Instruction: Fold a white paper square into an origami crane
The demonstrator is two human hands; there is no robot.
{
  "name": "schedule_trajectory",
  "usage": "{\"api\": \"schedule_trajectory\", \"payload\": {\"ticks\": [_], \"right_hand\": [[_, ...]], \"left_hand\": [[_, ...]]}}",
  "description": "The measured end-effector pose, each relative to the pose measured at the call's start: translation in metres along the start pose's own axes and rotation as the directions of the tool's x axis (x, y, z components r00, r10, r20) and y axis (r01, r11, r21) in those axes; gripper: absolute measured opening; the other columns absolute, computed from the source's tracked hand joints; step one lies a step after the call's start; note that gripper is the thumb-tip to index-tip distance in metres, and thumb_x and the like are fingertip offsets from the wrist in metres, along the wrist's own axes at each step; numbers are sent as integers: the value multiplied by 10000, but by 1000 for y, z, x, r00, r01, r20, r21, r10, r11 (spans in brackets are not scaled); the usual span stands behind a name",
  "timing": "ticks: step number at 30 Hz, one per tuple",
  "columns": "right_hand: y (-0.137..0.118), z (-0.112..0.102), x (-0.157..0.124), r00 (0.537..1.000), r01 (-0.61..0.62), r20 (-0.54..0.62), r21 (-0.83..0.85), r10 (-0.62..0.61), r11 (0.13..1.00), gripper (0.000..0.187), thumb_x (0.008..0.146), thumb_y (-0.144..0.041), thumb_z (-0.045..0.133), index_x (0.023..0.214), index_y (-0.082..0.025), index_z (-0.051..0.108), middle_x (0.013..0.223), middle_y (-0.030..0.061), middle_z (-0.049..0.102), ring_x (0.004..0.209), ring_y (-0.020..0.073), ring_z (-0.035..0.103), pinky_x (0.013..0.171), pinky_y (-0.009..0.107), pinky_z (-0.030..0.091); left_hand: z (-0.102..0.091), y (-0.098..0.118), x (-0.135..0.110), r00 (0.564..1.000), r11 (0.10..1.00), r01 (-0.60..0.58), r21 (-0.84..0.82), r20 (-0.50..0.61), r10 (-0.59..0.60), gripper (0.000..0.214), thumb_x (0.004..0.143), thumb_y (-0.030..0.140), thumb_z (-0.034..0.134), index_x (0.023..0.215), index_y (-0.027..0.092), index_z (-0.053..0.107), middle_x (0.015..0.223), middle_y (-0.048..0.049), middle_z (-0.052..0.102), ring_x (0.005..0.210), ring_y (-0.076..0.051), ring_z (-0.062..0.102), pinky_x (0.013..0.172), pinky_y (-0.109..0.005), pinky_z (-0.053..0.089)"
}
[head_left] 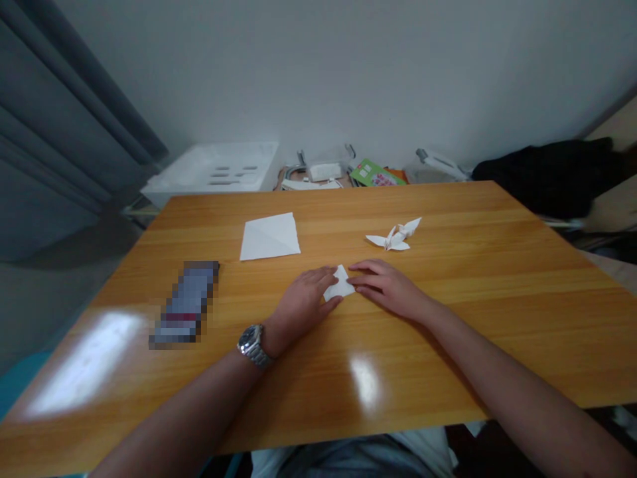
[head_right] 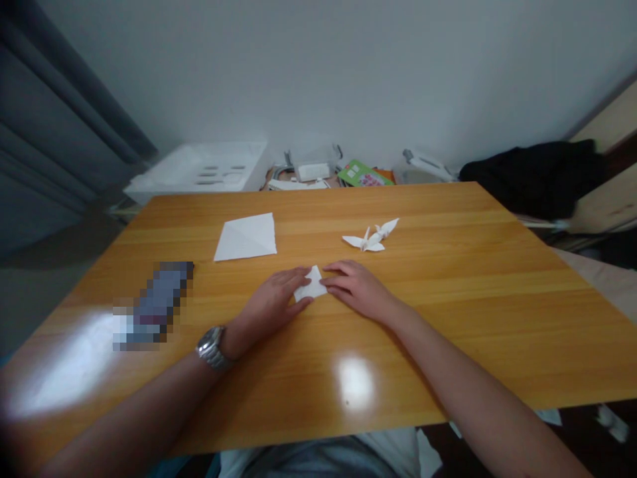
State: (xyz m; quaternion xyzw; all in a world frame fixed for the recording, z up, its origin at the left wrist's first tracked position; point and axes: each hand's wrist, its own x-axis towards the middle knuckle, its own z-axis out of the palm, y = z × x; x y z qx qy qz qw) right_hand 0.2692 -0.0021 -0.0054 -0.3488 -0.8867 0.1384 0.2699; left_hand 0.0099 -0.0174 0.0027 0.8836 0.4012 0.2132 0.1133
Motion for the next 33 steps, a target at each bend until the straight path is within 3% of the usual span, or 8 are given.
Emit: {"api": "schedule_trajectory", "payload": {"ticks": [16,33], "right_hand": [[0,-3,4,999,-53,2,150,53,987,210,958,-272,651,1143,-274,752,1272,110,663,1192,261,623,1034,491,517],[-2,-7,5,992,-128,15,244,128,961,114,982,-259,596,1009,-215,697,1215,113,611,1128,231,610,1008,441,512]], "left_hand": [[-4,4,1,1000,999,25,-22,17,-24,309,1008,323,544,1261,176,643,1418,-93,630,1297,-236,613,1112,-401,515],[-5,9,-1,991,995,-102,9,83,101,398,985,355,603,1350,199,627,1431,-106,609,1294,-266,588,1128,-452,478]]}}
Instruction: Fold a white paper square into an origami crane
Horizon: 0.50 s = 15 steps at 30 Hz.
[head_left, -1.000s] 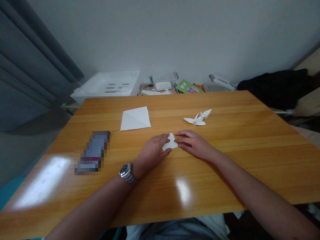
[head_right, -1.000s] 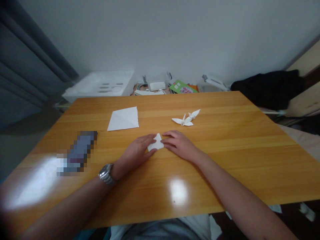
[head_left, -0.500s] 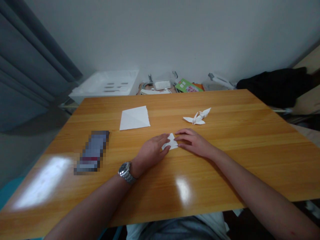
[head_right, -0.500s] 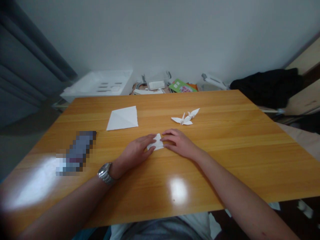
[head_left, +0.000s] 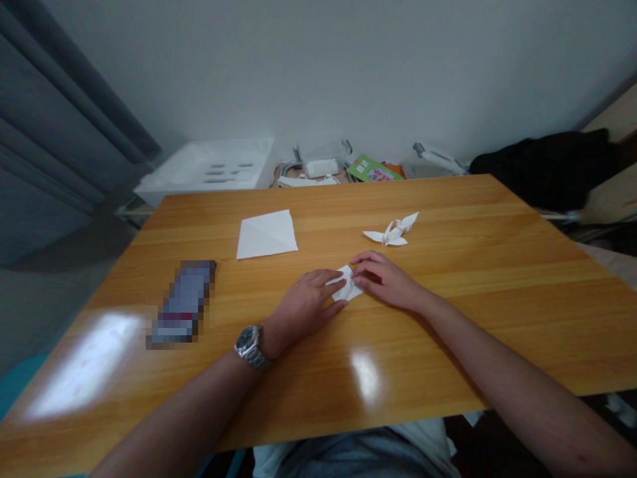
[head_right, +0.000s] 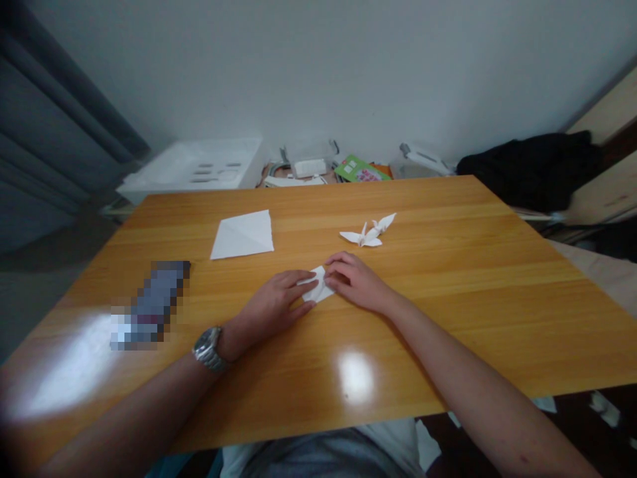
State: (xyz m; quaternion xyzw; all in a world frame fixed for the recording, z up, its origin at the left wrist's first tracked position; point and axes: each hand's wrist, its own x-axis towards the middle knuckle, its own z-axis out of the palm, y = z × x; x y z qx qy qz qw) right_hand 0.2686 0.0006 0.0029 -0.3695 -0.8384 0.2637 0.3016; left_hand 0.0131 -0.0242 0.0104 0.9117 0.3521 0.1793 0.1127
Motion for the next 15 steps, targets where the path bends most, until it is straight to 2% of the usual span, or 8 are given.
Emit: {"api": "schedule_trajectory", "payload": {"ticks": [8,15], "right_hand": [[5,2,-1,1000,-8,-5,-29,8,1000,89,978,-272,597,984,-222,670,1213,107,588,1148,240,588,1031,448,488],[6,4,0,997,-46,-58,-62,43,997,87,985,-257,577,952,-211,643,1183,111,585,1115,242,589,1011,461,490]], "left_hand": [[-6,-4,-4,997,996,-63,-62,43,65,350,1014,406,547,1283,221,672,1467,-88,590,1367,-253,546,1145,-431,465],[-9,7,-2,993,996,-88,1,84,87,411,992,429,583,1371,278,628,1457,-77,580,1323,-279,548,1137,-476,443]]}}
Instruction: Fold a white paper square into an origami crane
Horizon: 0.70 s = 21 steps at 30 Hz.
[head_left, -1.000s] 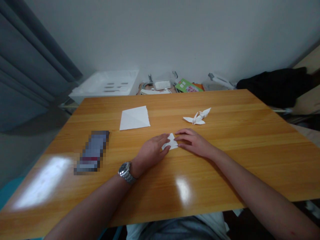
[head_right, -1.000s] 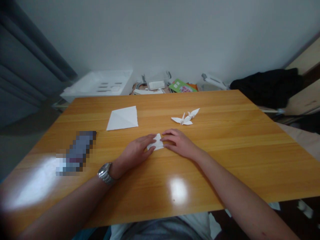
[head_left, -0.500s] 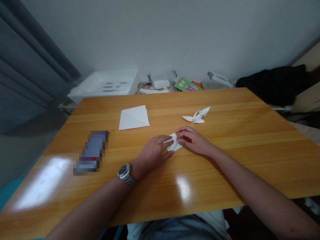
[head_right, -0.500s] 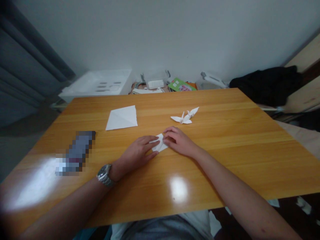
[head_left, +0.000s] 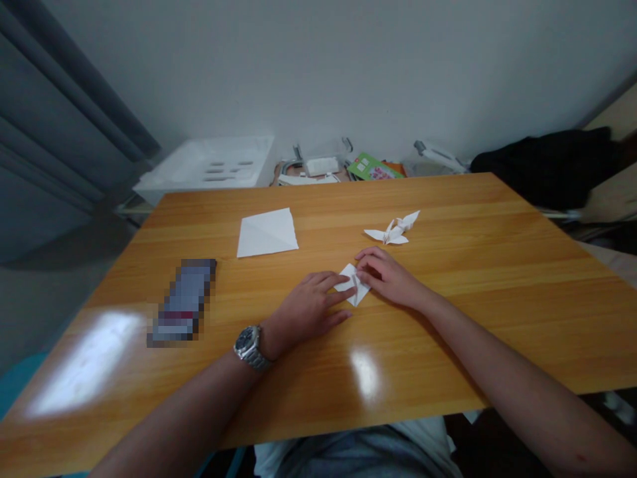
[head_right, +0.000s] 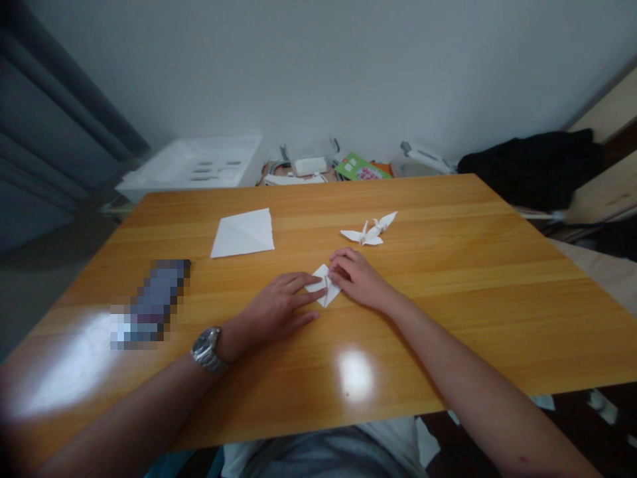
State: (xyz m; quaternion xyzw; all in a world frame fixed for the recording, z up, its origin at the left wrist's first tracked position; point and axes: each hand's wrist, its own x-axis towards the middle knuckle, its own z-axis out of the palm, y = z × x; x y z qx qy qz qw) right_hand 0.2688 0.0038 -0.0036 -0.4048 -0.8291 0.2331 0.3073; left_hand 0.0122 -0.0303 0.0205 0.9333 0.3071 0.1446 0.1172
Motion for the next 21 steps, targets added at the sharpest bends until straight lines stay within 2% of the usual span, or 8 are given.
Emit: {"api": "schedule_trajectory", "payload": {"ticks": [7,11,21], "right_hand": [[0,3,-1,998,-47,-49,-36,45,998,90,961,-279,613,909,-211,641,1162,111,587,1122,260,590,1009,488,490],[-2,5,0,995,-75,-65,-47,72,996,58,941,-262,632,920,-210,649,1162,113,583,1132,274,584,1011,505,486],[-1,13,-1,989,-97,-124,-97,84,991,33,908,-234,654,905,-212,629,1152,112,576,1141,287,571,1013,502,476]], "left_hand": [[-2,1,1,1000,999,-4,-50,-9,3,430,1019,424,534,1414,259,574,1416,-74,627,1302,-249,574,1116,-444,459],[-5,3,1,999,1000,-16,-20,37,17,450,1035,434,500,1471,326,518,1476,-58,574,1336,-260,543,1138,-472,431],[-3,2,1,999,999,-27,23,42,26,420,1036,448,489,1416,303,592,1478,-66,566,1316,-277,543,1124,-474,443]]}}
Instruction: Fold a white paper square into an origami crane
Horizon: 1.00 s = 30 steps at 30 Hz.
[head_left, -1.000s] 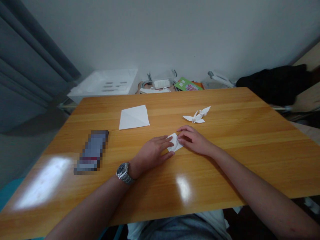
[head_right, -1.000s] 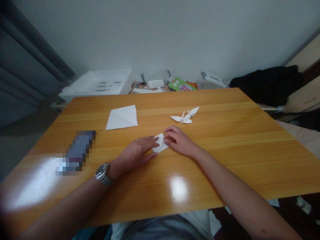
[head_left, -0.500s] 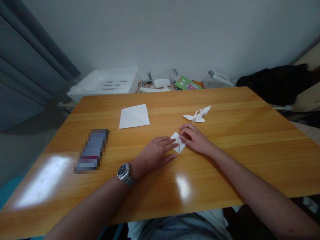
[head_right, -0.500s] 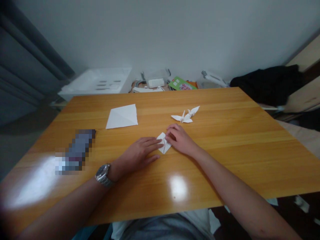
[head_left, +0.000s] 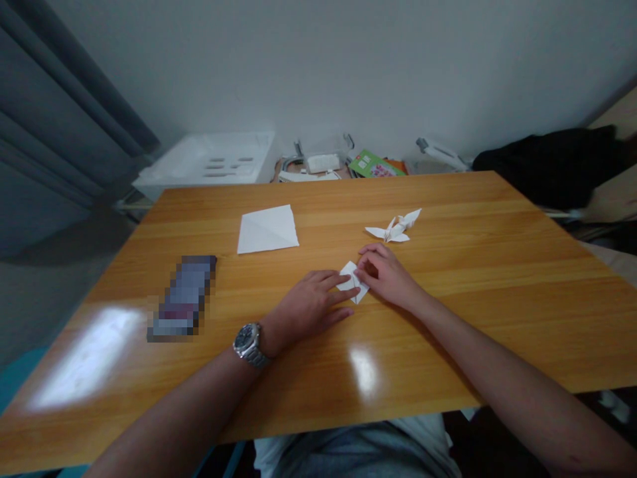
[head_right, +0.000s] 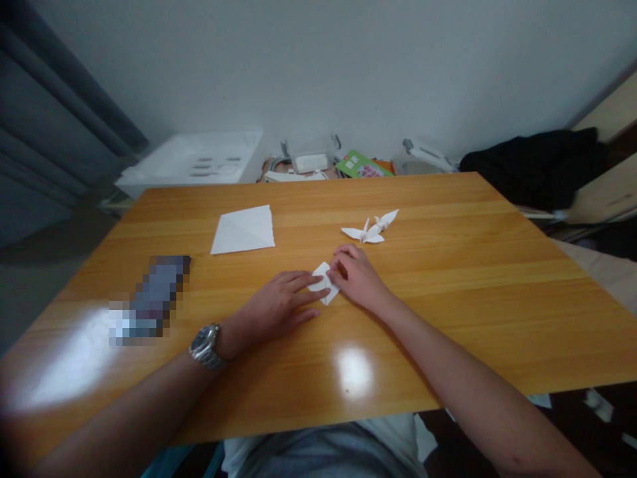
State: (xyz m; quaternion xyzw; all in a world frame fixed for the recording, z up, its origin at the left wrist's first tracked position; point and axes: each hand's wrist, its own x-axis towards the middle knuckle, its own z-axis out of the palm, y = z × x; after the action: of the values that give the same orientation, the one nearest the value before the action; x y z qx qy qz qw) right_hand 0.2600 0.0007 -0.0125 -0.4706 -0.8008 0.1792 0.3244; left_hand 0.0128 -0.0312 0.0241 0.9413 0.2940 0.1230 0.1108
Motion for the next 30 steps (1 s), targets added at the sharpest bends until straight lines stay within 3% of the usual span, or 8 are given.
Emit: {"api": "schedule_trajectory", "payload": {"ticks": [30], "right_hand": [[-7,0,1,1000,-17,-3,-49,16,999,27,904,-197,635,884,-208,621,1146,114,562,1130,285,567,1004,456,470]], "left_hand": [[-4,-6,-6,996,997,-77,-13,45,77,402,1018,486,518,1353,315,658,1549,-109,481,1381,-330,491,1130,-525,427]]}}
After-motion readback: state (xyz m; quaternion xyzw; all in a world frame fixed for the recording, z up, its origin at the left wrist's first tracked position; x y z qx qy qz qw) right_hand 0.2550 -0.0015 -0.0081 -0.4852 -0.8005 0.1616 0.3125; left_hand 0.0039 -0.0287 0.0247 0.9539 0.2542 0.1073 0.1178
